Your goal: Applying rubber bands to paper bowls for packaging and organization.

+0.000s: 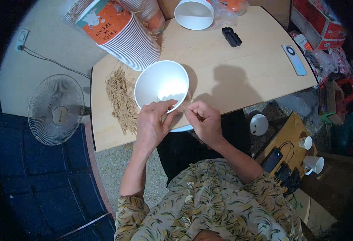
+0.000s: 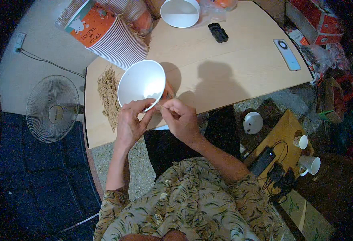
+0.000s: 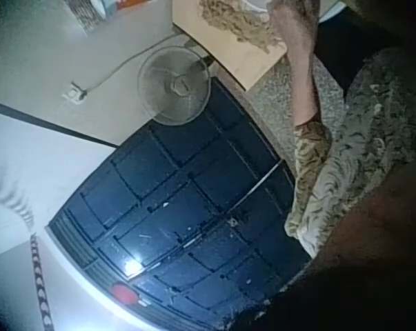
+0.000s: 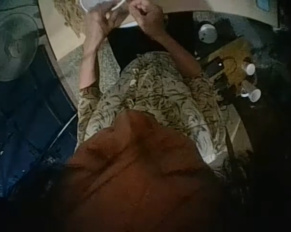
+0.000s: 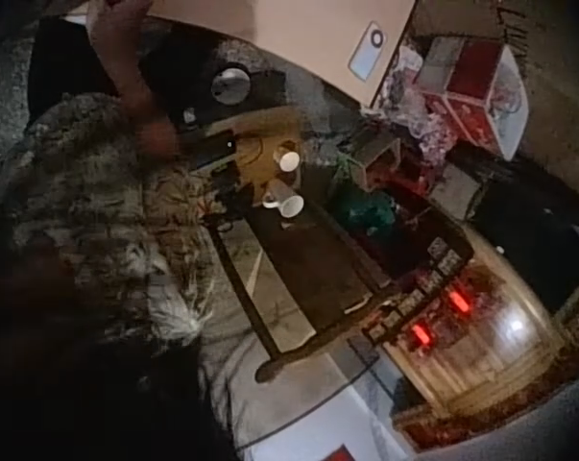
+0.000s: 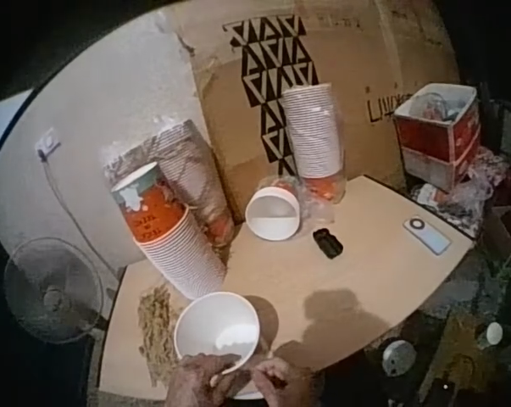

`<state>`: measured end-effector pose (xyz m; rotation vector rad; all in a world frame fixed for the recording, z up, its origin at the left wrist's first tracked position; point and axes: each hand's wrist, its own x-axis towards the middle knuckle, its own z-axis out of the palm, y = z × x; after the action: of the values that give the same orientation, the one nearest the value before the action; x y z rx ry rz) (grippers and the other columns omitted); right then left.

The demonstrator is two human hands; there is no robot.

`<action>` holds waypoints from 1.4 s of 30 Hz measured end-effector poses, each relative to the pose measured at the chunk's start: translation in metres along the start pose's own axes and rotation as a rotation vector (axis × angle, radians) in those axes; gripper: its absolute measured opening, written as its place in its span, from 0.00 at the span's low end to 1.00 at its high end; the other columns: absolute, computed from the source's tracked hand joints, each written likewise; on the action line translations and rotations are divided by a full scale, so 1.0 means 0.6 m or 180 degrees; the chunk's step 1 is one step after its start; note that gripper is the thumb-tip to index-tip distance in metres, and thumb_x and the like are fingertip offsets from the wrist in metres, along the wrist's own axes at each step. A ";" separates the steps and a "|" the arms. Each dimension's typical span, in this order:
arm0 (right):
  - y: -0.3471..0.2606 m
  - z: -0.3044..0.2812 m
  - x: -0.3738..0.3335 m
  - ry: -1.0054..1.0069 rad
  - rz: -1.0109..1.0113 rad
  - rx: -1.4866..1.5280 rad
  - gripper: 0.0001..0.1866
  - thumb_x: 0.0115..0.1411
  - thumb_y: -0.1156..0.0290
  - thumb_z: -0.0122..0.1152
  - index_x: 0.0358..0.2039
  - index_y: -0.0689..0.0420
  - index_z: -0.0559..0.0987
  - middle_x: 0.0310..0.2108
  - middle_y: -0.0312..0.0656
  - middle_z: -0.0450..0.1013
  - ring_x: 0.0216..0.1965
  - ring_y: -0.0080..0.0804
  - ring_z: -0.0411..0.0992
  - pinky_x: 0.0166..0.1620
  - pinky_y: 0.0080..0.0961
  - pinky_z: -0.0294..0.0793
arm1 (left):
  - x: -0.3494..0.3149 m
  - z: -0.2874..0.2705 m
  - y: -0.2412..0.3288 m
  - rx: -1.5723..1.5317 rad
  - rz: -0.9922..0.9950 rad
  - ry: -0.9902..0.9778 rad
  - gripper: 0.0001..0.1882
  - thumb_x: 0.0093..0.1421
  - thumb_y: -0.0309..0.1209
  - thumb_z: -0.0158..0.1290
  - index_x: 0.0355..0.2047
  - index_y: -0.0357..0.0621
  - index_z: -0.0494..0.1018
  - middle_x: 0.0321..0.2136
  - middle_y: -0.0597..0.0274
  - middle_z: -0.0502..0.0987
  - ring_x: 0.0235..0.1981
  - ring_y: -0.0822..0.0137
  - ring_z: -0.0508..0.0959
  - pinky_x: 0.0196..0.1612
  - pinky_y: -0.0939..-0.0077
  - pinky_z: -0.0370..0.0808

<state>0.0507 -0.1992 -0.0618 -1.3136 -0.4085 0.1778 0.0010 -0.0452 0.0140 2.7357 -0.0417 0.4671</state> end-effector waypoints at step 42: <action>0.002 -0.015 -0.018 0.0290 -0.0287 -0.0520 0.04 0.60 0.81 0.61 0.30 0.61 0.75 0.17 0.25 0.65 0.19 0.08 0.60 0.21 0.14 0.55 | 0.042 -0.030 -0.027 -0.1318 -0.0345 -0.0863 0.11 0.64 0.25 0.54 0.46 0.39 0.79 0.33 0.58 0.83 0.33 0.72 0.81 0.38 0.75 0.77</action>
<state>0.0444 -0.2105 -0.0668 -1.4550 -0.4103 0.0090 0.0209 -0.0227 0.0323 2.3577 -0.0525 0.0444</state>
